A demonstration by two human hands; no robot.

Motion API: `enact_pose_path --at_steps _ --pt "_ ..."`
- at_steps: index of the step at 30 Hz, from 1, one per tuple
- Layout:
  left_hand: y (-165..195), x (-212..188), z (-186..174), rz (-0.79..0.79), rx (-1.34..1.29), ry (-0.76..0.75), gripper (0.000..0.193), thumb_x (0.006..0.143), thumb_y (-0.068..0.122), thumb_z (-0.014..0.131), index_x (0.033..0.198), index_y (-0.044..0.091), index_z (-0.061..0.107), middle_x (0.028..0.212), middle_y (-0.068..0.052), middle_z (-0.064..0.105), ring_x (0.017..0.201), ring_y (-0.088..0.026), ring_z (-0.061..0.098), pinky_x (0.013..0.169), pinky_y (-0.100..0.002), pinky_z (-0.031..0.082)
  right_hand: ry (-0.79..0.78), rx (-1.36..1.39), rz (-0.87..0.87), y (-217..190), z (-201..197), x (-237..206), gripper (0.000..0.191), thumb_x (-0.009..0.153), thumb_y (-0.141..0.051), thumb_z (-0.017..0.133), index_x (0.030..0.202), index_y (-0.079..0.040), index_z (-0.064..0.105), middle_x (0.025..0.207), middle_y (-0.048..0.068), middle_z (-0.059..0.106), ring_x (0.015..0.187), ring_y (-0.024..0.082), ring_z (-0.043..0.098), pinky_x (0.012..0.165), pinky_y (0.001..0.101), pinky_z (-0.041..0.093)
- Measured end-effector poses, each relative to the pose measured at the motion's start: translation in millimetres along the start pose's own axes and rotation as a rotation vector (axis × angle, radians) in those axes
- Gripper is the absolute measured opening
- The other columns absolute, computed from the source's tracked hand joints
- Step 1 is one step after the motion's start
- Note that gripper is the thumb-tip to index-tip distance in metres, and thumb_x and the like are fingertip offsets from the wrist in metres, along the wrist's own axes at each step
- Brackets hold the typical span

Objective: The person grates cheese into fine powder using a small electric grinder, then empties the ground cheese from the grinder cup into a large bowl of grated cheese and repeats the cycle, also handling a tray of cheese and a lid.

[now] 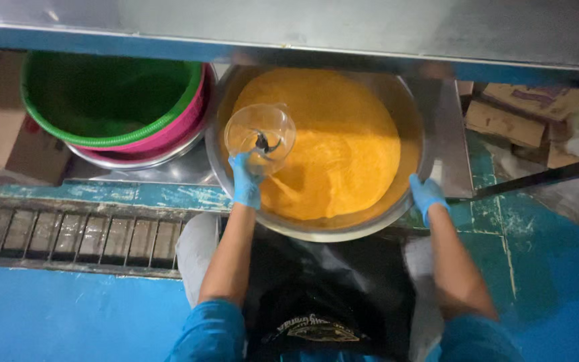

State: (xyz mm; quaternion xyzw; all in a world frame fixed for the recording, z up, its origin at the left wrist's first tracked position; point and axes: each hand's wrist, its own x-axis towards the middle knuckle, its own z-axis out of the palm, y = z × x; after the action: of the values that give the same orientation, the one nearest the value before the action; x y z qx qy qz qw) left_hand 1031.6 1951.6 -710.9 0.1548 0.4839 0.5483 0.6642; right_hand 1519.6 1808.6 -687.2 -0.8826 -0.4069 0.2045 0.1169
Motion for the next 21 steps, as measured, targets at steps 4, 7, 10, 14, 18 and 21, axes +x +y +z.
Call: enact_pose_path --at_steps 4,7,10,14,18,21 --pt "-8.3 6.1 -11.7 -0.024 0.001 -0.005 0.045 0.083 0.040 0.063 0.124 0.035 0.046 0.109 0.001 0.053 0.089 -0.021 0.058 0.075 -0.043 0.048 -0.535 -0.251 -0.008 19.2 -21.6 -33.4 0.086 0.089 -0.071 0.049 0.102 0.009 0.079 0.104 0.029 0.078 0.105 0.043 0.075 0.099 0.0491 0.054" --pt "-23.0 15.3 -27.1 -0.042 -0.028 -0.023 0.038 0.087 0.041 0.064 0.121 0.032 0.049 0.096 -0.001 0.052 0.085 -0.020 0.056 0.072 -0.039 0.049 -0.256 -0.179 -0.082 4.7 -45.6 -1.5 0.080 0.094 -0.070 0.050 0.102 0.005 0.080 0.111 0.027 0.075 0.109 0.042 0.071 0.100 0.0534 0.051" --pt "-30.8 16.3 -40.3 -0.077 -0.028 -0.032 0.032 0.088 0.042 0.063 0.116 0.030 0.053 0.099 0.003 0.059 0.088 -0.016 0.061 0.072 -0.036 0.052 0.362 0.073 -0.422 -35.2 -45.1 47.6 0.091 0.089 -0.058 0.079 0.130 0.020 0.054 0.123 0.044 0.055 0.115 0.059 0.054 0.090 0.0620 0.043" --pt "-22.0 5.2 -39.8 -0.059 -0.077 -0.044 0.037 0.084 0.038 0.065 0.117 0.032 0.051 0.097 0.003 0.056 0.085 -0.018 0.059 0.068 -0.038 0.050 0.182 0.141 -0.067 -70.7 -25.4 66.9 0.065 0.088 -0.046 0.063 0.129 0.004 0.068 0.130 0.032 0.068 0.126 0.047 0.063 0.107 0.0539 0.049" --pt "-9.5 -14.2 -32.6 -0.080 -0.043 -0.003 0.041 0.079 0.041 0.060 0.118 0.036 0.049 0.099 0.003 0.060 0.083 -0.016 0.062 0.067 -0.039 0.055 0.156 0.120 -0.008 -44.4 -11.0 37.8 0.074 0.092 -0.052 0.064 0.125 0.013 0.061 0.125 0.038 0.061 0.120 0.051 0.059 0.101 0.0547 0.048" --pt "-6.2 -20.7 -23.4 -0.021 -0.084 -0.078 0.045 0.081 0.038 0.065 0.123 0.032 0.050 0.102 0.000 0.059 0.080 -0.019 0.058 0.064 -0.038 0.052 0.012 -0.051 0.006 -9.7 -0.7 -0.2 0.073 0.097 -0.058 0.060 0.120 0.011 0.064 0.121 0.038 0.063 0.115 0.053 0.060 0.099 0.0561 0.047"
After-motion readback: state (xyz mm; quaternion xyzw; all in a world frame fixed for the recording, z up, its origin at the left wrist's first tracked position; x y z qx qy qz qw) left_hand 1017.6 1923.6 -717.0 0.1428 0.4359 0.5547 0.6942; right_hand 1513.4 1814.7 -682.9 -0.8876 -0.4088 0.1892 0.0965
